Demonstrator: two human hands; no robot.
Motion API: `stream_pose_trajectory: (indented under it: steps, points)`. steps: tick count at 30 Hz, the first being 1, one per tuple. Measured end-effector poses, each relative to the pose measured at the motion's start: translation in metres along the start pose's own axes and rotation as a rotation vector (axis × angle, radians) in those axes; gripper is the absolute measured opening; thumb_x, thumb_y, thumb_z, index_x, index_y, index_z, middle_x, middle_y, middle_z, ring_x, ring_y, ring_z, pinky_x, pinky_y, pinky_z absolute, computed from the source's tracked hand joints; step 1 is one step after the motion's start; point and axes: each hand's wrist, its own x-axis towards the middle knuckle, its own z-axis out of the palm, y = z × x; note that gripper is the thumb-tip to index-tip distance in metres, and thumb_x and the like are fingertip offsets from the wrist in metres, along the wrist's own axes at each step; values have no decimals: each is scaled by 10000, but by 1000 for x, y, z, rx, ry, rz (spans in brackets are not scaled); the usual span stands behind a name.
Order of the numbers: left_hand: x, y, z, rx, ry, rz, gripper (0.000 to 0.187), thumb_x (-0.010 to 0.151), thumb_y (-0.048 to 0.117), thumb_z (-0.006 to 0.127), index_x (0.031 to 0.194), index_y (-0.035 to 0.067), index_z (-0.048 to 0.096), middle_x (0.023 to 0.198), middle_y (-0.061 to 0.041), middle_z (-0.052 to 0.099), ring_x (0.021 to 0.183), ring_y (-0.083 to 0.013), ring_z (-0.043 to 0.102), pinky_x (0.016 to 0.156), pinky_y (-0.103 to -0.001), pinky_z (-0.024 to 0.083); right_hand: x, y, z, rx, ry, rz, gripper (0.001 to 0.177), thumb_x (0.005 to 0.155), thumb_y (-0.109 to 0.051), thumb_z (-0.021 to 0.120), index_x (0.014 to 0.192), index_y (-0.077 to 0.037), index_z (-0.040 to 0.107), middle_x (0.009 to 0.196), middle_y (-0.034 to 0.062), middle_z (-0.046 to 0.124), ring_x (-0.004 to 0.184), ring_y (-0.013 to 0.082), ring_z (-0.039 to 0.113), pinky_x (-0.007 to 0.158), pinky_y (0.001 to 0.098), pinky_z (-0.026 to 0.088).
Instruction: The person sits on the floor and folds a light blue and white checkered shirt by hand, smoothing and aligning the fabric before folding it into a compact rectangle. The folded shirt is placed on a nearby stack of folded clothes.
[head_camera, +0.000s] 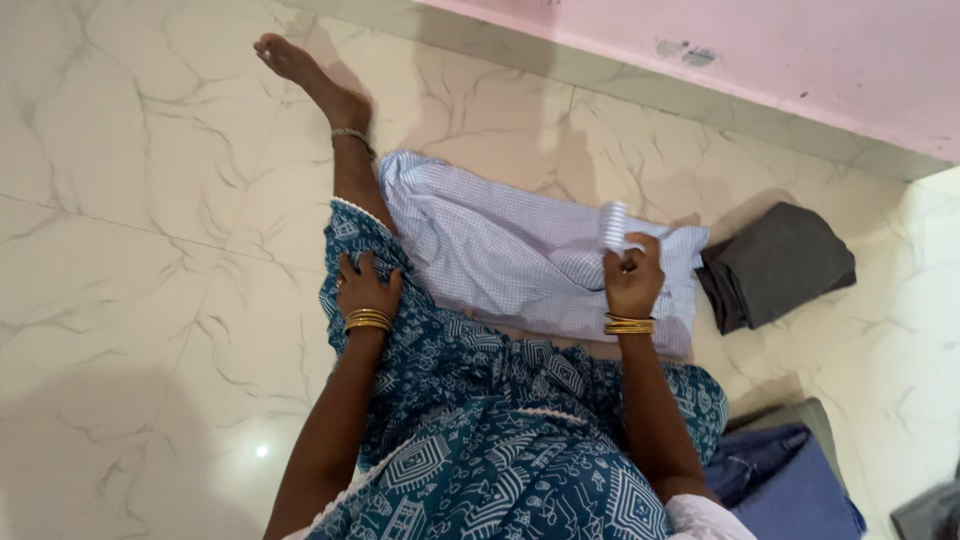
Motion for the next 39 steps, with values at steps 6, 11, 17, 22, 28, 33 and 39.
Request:
stream_pose_trajectory:
  steps: [6,11,17,22,28,33,39]
  points:
    - [-2,-1,-4,-22,18,20,717,863,502,714,1453,138,535,1581,-315,334,1295,-532,494,993,-593,484,-22,6,-50,280,-182,392,462,995,-43,590,1457,-31,607,682,20,622,572,76,570,537,254,442]
    - [2,-4,4,12,-84,-35,710,885,489,676,1479,142,498,1605,-283,266,1388,-526,380,1105,-681,324,-38,9,-77,252,-353,213,444,988,-51,572,1428,-57,627,935,36,734,865,59,746,685,220,556]
    - [38,53,90,200,3,388,593,924,185,571,1510,221,493,1689,-180,193,1533,-514,116,1167,-740,96,-51,-27,-77,-397,-266,80,359,927,-157,746,1283,-111,734,656,100,706,492,159,606,473,298,454]
    - [82,100,160,311,11,622,795,831,81,606,1561,326,410,1705,-83,275,1541,-430,177,1162,-693,96,-65,-41,-81,-304,-190,15,354,942,-141,711,1285,-55,700,755,106,761,501,144,639,449,299,464]
    - [118,81,172,327,-319,472,817,854,192,614,1609,348,343,1519,-146,440,1457,-384,333,1152,-760,73,-71,-36,-116,-158,-158,263,301,959,-184,690,1214,-24,702,840,89,777,648,160,748,566,281,562]
    - [132,52,155,338,-287,408,475,804,429,595,1243,298,719,1406,-113,563,1427,-422,394,1081,-829,84,-56,-7,-145,-564,-315,365,347,976,-392,618,1039,-78,751,757,123,781,633,254,731,599,387,557]
    - [162,50,140,309,-277,346,492,821,501,582,1146,191,784,1375,-200,575,1367,-471,419,1095,-792,118,18,109,-123,-819,-468,264,529,908,-576,615,850,-72,765,938,211,735,878,428,694,787,541,542]
